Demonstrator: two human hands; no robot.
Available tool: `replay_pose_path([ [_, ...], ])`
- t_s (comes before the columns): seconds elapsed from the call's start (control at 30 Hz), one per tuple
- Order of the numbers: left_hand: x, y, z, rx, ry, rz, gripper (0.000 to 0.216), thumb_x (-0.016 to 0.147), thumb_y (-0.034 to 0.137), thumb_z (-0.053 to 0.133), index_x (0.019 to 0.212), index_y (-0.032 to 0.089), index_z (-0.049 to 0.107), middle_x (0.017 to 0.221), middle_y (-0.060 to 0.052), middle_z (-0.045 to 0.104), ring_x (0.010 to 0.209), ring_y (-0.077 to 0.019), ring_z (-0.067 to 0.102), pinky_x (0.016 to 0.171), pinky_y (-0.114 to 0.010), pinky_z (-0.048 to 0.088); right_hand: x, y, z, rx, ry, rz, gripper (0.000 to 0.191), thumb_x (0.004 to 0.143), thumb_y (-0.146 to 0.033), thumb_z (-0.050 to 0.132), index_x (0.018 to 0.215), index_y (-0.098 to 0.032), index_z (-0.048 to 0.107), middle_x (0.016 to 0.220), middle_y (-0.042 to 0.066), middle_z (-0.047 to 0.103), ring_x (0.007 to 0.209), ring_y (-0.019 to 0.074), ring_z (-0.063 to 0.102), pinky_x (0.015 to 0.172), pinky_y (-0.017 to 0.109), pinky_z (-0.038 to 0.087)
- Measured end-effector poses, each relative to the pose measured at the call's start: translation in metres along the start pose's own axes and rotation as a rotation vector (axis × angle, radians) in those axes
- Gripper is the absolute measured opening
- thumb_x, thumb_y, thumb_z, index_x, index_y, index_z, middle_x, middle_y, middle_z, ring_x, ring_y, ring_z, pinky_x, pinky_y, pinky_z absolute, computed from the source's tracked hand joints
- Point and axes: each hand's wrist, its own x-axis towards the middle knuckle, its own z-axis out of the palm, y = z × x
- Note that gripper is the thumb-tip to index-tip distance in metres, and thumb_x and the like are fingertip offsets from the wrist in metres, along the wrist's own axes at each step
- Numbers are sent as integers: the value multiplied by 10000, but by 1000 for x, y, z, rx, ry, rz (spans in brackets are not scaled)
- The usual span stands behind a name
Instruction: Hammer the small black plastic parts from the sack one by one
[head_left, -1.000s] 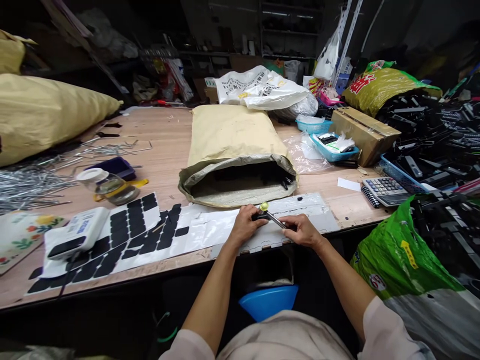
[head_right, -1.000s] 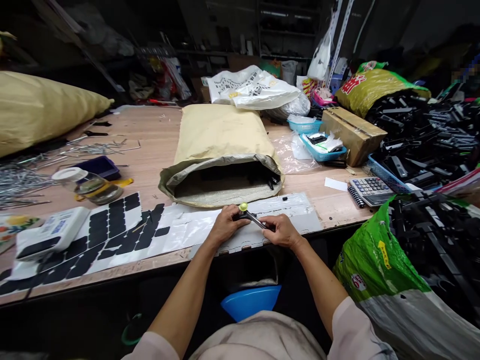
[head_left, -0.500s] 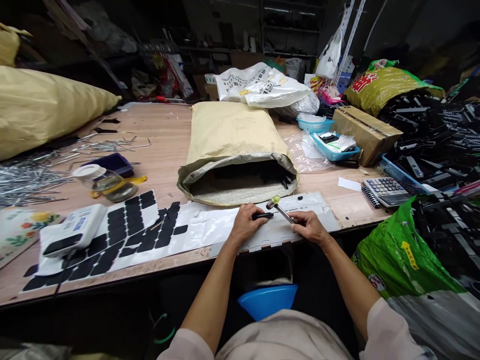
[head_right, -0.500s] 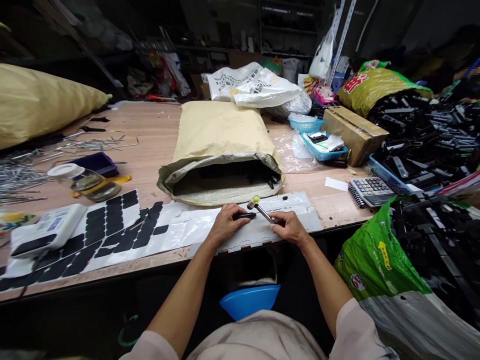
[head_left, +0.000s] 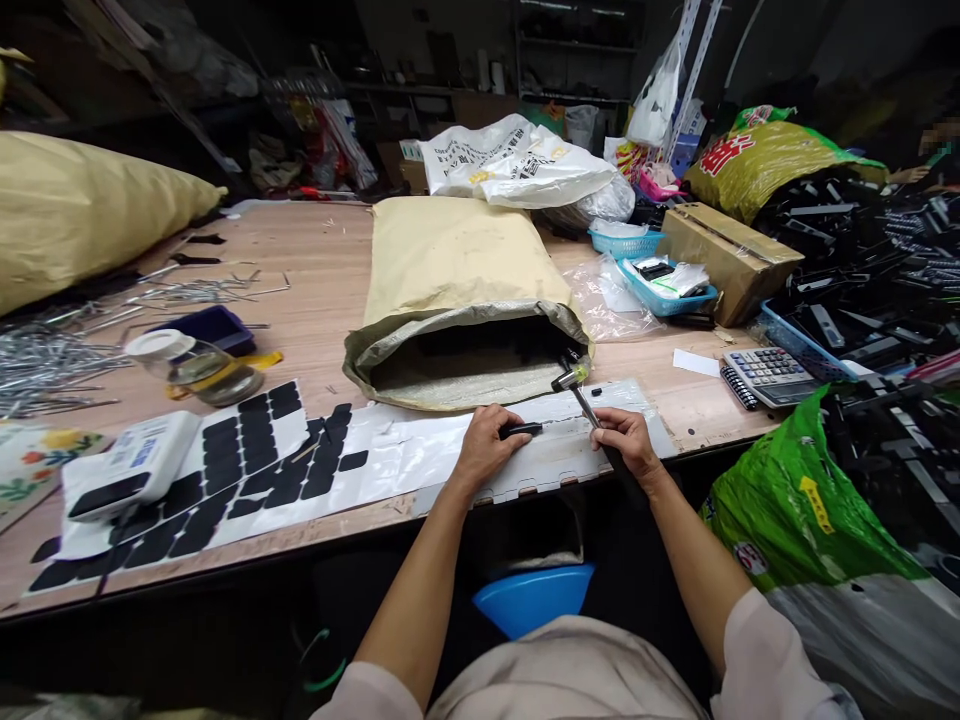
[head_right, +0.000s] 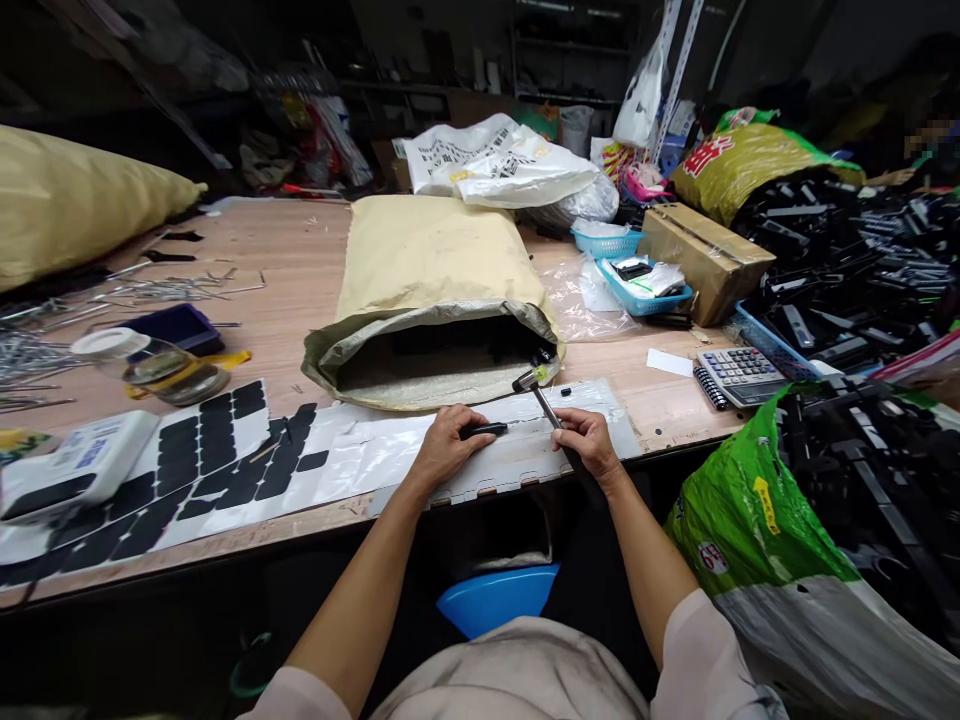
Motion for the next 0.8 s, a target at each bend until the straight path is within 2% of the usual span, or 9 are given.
replay_pose_path([
  [0.1, 0, 3, -1, 25, 30, 62, 133, 830, 336, 694, 873, 215, 663, 896, -42, 656, 926, -239, 538, 846, -375, 440, 2, -4, 1, 40, 60, -9, 346, 727, -269, 698, 1032, -120, 765, 580, 3, 662, 527, 153, 591, 605, 307, 493],
  [0.2, -6, 8, -4, 36, 167, 155, 176, 897, 386, 605, 933, 217, 639, 939, -59, 671, 941, -242, 563, 897, -405, 444, 2, -3, 3, -5, 64, -4, 340, 719, -276, 701, 1017, -126, 763, 566, -9, 653, 522, 152, 589, 598, 304, 491],
  [0.27, -18, 13, -6, 25, 239, 199, 210, 924, 408, 556, 975, 218, 632, 947, -73, 681, 921, -242, 581, 887, -413, 461, 2, 1, 5, -52, 38, 7, 347, 694, -269, 716, 1009, -131, 759, 560, -23, 650, 513, 148, 586, 587, 300, 489],
  [0.33, -40, 20, -3, 15, 219, 224, 240, 923, 433, 545, 990, 221, 637, 917, -84, 689, 866, -240, 601, 838, -415, 484, 2, 4, 5, -90, 5, 19, 356, 681, -262, 723, 1012, -134, 755, 557, -35, 643, 507, 144, 585, 576, 294, 488],
  [0.4, -68, 27, 5, 12, 92, 251, 261, 907, 458, 557, 989, 231, 657, 872, -90, 696, 808, -240, 617, 785, -419, 493, 3, 7, 4, -112, -17, 21, 366, 689, -267, 720, 1029, -134, 752, 565, -38, 644, 510, 142, 587, 577, 294, 493],
  [0.5, -109, 36, 29, 22, -229, 303, 284, 904, 470, 561, 1012, 245, 695, 808, -93, 700, 745, -238, 630, 746, -422, 484, 4, 9, 3, -116, -14, 13, 373, 701, -277, 714, 1043, -130, 748, 576, -35, 643, 518, 145, 591, 590, 304, 507],
  [0.57, -127, 35, 48, 53, -402, 258, 286, 928, 452, 531, 1027, 247, 704, 817, -97, 708, 754, -235, 648, 763, -410, 480, 4, 9, 3, -116, -6, 9, 372, 705, -277, 714, 1044, -127, 744, 573, -36, 638, 520, 146, 592, 596, 309, 510],
  [0.7, -136, 16, 80, 169, -531, -99, 274, 947, 415, 497, 1065, 254, 684, 932, -90, 737, 891, -254, 691, 798, -359, 487, 3, 9, 4, -123, -21, 11, 372, 707, -267, 710, 1047, -119, 739, 576, -35, 644, 515, 142, 589, 597, 310, 507],
  [0.8, -131, -3, 91, 308, -615, -340, 289, 962, 411, 472, 1059, 238, 683, 993, -104, 734, 972, -286, 697, 789, -356, 490, 3, 9, 5, -126, -28, 3, 368, 702, -264, 705, 1039, -122, 741, 558, -44, 623, 507, 142, 587, 585, 305, 510],
])
